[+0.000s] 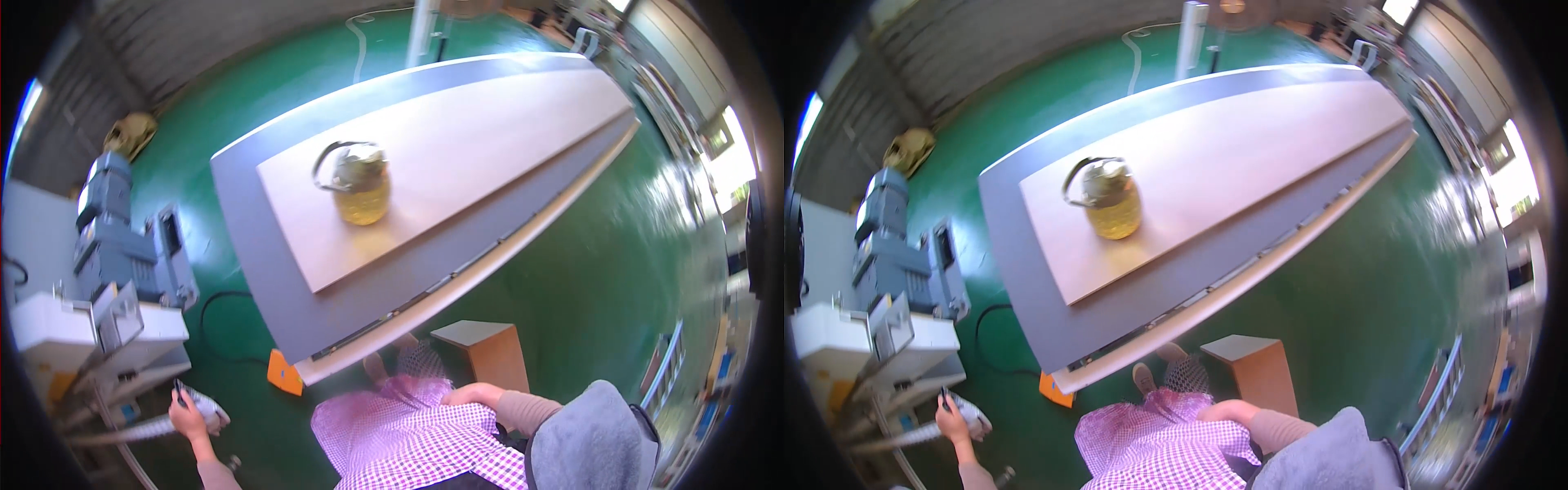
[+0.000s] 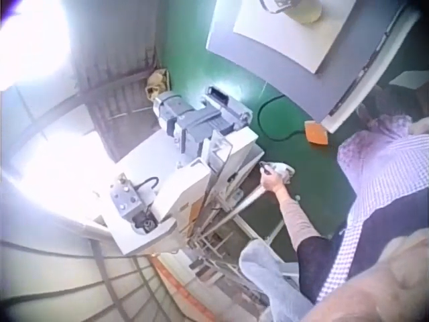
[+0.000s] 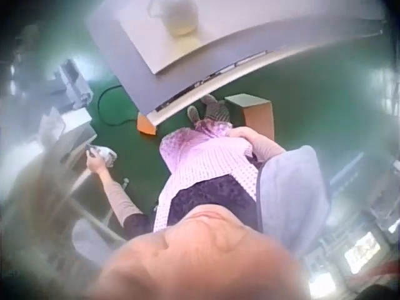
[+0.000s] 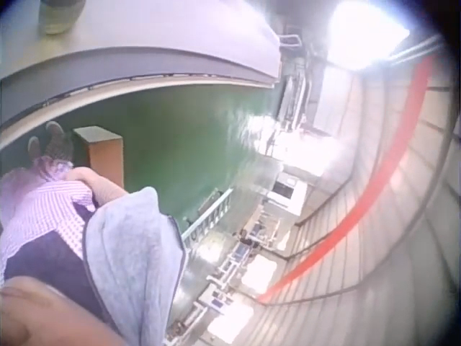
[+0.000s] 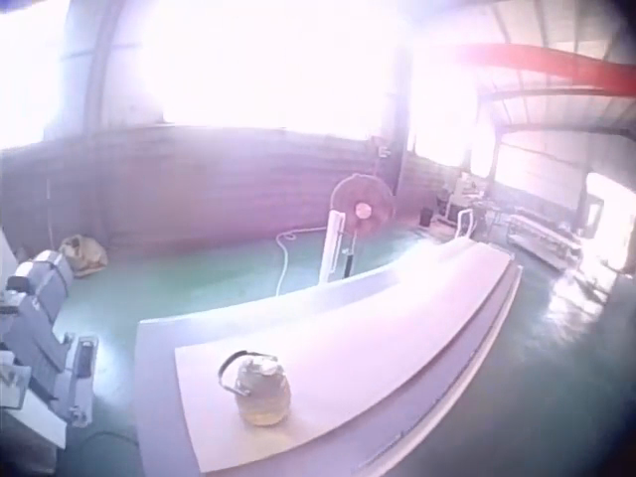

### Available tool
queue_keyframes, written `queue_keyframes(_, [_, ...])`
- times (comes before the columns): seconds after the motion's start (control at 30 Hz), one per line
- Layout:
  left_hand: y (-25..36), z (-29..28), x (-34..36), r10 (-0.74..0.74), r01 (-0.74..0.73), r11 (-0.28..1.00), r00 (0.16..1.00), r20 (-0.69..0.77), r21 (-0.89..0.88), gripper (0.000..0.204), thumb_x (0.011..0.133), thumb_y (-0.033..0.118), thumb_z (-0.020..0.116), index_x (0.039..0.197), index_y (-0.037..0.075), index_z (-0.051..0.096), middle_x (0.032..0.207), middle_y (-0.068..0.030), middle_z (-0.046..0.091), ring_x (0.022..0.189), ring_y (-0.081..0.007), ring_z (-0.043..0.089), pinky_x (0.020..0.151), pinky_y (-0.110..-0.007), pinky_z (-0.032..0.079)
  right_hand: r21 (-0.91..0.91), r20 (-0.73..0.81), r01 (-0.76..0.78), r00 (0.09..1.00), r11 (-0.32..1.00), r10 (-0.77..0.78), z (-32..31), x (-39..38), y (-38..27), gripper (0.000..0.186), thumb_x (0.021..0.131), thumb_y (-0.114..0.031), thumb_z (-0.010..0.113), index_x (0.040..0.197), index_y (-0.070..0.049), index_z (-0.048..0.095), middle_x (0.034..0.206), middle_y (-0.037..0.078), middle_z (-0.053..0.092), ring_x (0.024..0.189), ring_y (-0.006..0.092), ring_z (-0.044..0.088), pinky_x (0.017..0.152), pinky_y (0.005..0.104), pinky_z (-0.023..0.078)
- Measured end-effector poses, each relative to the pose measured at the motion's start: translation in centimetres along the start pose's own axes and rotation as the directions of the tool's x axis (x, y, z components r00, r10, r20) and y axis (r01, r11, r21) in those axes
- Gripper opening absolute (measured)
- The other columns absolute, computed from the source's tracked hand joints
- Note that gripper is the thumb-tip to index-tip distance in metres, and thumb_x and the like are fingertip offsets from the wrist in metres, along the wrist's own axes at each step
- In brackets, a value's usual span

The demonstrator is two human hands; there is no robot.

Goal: The person operates an edge banding machine by checking a panel, picking up and cleaning a glue pot with a cloth, and then placing the glue pot back into the machine.

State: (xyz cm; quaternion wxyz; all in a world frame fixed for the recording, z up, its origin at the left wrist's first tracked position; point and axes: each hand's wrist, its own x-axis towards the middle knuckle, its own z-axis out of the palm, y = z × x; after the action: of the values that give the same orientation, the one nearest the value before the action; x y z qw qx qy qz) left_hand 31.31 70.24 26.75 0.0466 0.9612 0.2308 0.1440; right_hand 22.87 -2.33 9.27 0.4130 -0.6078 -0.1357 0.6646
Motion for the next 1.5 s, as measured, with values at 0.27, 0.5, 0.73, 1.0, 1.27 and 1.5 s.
queue_keyframes(0.27, [4.7, -0.9, 0.7, -0.055, 0.055, 0.998, 0.998, -0.028, 0.004, 0.037, 0.105, 0.034, 0.058, 0.116, 0.001, 0.073, 0.096, -0.0277, 0.072, 0.092, -0.0502, 0.066, 0.081, -0.058, 0.05, -0.206, 0.479, -0.095, 0.858, 0.974, 0.185, -12.1, -0.3, -1.5, 0.039, 0.104, -0.018, 0.059, 0.136, 0.003, 0.067, 0.139, 0.014, 0.069, 0.126, 0.0245, 0.064, 0.108, 0.0373, 0.047])
queue_keyframes(0.5, [4.6, -0.5, -2.4, -0.116, 0.105, 0.992, 0.977, -0.179, -0.071, 0.036, 0.103, 0.034, 0.062, 0.116, 0.003, 0.074, 0.099, -0.0202, 0.073, 0.101, -0.0408, 0.065, 0.099, -0.05, 0.047, 0.065, 0.376, 0.07, 0.922, 0.995, -0.09, -15.7, -4.5, -10.2, 0.037, 0.103, -0.017, 0.059, 0.132, 0.003, 0.07, 0.131, 0.015, 0.074, 0.121, 0.0256, 0.067, 0.102, 0.0381, 0.05])
queue_keyframes(0.73, [6.2, -0.8, -2.0, -0.171, 0.137, 0.975, 0.965, -0.196, -0.176, 0.05, 0.104, 0.051, 0.055, 0.114, 0.008, 0.078, 0.099, -0.0207, 0.075, 0.105, -0.04, 0.066, 0.103, -0.047, 0.044, -0.365, 0.309, -0.25, 0.876, 0.897, 0.37, -15.7, -2.7, -9.8, 0.04, 0.103, -0.024, 0.061, 0.131, 0.003, 0.07, 0.128, 0.016, 0.075, 0.115, 0.0276, 0.069, 0.101, 0.0399, 0.051])
queue_keyframes(1.0, [5.6, -0.3, -1.0, -0.361, 0.283, 0.869, 0.924, -0.128, -0.406, 0.057, 0.103, 0.06, 0.051, 0.12, 0.014, 0.078, 0.114, -0.0172, 0.078, 0.114, -0.0386, 0.069, 0.104, -0.044, 0.049, -0.58, 0.053, 0.002, 0.998, 0.815, 0.035, -18.7, 2.2, 4.0, 0.052, 0.093, -0.043, 0.067, 0.128, -0.004, 0.07, 0.112, 0.026, 0.075, 0.1, 0.0437, 0.073, 0.092, 0.0494, 0.057])
queue_keyframes(1.27, [27.4, 9.6, -23.4, -0.566, 0.034, 0.294, 0.812, -0.145, -0.955, 0.049, 0.114, 0.037, 0.046, 0.138, -0.002, 0.065, 0.137, -0.0095, 0.067, 0.131, -0.0192, 0.06, 0.115, -0.035, 0.041, -0.599, -0.186, 0.065, 0.958, 0.798, -0.217, -14.8, -4.0, -6.9, 0.068, 0.087, -0.054, 0.076, 0.132, -0.003, 0.068, 0.123, 0.025, 0.074, 0.114, 0.0399, 0.071, 0.101, 0.0445, 0.054])
queue_keyframes(1.5, [51.2, 18.2, -42.1, -0.565, 0.038, -0.617, 0.674, 0.476, -0.786, 0.056, 0.114, 0.043, 0.047, 0.142, -0.004, 0.057, 0.136, -0.0137, 0.065, 0.123, -0.0237, 0.064, 0.108, -0.039, 0.051, -0.21, -0.164, 0.46, 0.853, 0.863, -0.495, -16.2, -11.9, -8.9, 0.03, 0.095, -0.02, 0.074, 0.117, 0.001, 0.071, 0.108, 0.008, 0.073, 0.104, 0.015, 0.066, 0.094, 0.0304, 0.052])
